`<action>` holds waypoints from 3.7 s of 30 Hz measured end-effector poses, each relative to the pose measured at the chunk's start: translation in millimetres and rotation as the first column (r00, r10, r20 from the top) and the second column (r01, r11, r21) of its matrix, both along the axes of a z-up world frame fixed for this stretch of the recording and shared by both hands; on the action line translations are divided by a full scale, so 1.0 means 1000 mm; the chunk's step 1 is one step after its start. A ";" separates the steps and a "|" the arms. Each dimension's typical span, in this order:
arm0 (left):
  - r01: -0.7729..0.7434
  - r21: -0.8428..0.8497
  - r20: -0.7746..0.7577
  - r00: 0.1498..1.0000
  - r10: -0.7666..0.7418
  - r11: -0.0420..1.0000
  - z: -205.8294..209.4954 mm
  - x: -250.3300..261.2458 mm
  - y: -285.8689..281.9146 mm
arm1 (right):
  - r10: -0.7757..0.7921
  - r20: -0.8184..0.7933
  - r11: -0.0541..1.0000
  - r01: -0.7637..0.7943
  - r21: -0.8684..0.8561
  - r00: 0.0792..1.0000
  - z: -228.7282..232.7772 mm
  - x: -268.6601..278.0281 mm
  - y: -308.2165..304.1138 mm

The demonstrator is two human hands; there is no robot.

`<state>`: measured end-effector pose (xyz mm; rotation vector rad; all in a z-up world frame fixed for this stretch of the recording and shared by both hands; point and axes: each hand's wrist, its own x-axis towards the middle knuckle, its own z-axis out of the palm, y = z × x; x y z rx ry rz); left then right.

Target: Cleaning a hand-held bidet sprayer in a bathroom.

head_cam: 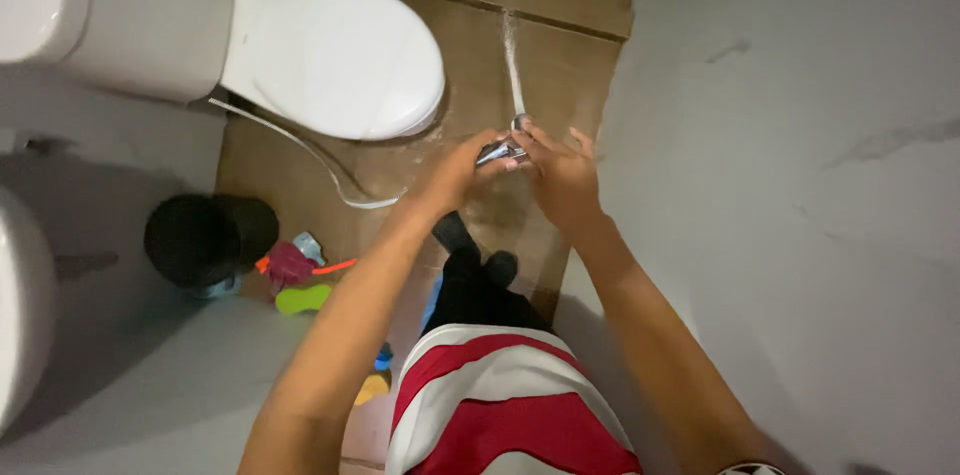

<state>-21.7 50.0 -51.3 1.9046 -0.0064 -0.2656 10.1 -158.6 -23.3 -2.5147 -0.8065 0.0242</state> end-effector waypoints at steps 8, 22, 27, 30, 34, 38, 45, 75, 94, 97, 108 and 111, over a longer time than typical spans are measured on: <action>-0.103 0.286 0.064 0.994 0.088 0.953 0.069 -0.011 0.034 | 0.108 -0.036 0.993 -0.106 0.060 0.994 0.025 0.013 0.039; -0.017 0.050 0.200 0.980 0.007 0.999 0.020 -0.005 -0.008 | -0.034 -0.053 0.999 0.036 0.037 0.998 0.028 -0.009 -0.008; 0.170 0.085 0.068 0.982 -0.175 0.982 0.048 0.004 -0.053 | -0.130 -0.065 0.989 0.134 0.057 0.989 0.024 -0.026 -0.059; 0.202 0.225 0.011 0.978 -0.210 0.953 0.066 0.011 -0.081 | -0.211 -0.026 0.971 0.213 0.104 0.977 0.029 -0.036 -0.083; 0.276 0.173 0.064 0.955 -0.291 0.945 0.051 -0.003 -0.111 | -0.314 -0.052 0.942 0.318 0.112 0.948 0.011 -0.065 -0.114; 0.354 0.328 -0.010 0.928 -0.372 0.876 0.057 -0.014 -0.137 | -0.352 -0.081 0.925 0.359 0.124 0.933 0.006 -0.089 -0.138; 0.407 0.339 0.033 0.896 -0.443 0.848 0.045 -0.030 -0.164 | -0.430 -0.123 0.878 0.446 0.176 0.894 0.006 -0.120 -0.157; 0.337 0.301 0.066 0.926 -0.372 0.892 0.054 -0.045 -0.141 | -0.373 -0.085 0.920 0.380 0.095 0.924 0.006 -0.120 -0.137; 0.177 0.235 -0.226 0.966 -0.123 0.956 0.093 -0.051 -0.067 | -0.174 -0.046 0.980 0.178 0.086 0.984 0.022 -0.088 -0.063; 0.144 0.179 0.002 0.989 -0.147 0.973 0.072 -0.053 -0.056 | -0.142 -0.011 0.986 0.142 0.083 0.990 0.021 -0.083 -0.055; -0.006 0.100 -0.025 1.000 0.009 0.995 0.058 -0.058 -0.031 | -0.038 -0.010 0.986 0.039 0.160 0.999 0.023 -0.063 -0.028; -0.035 0.087 0.079 0.996 0.028 0.996 0.050 -0.060 -0.025 | -0.009 -0.097 0.995 0.019 0.101 0.995 0.034 -0.060 -0.020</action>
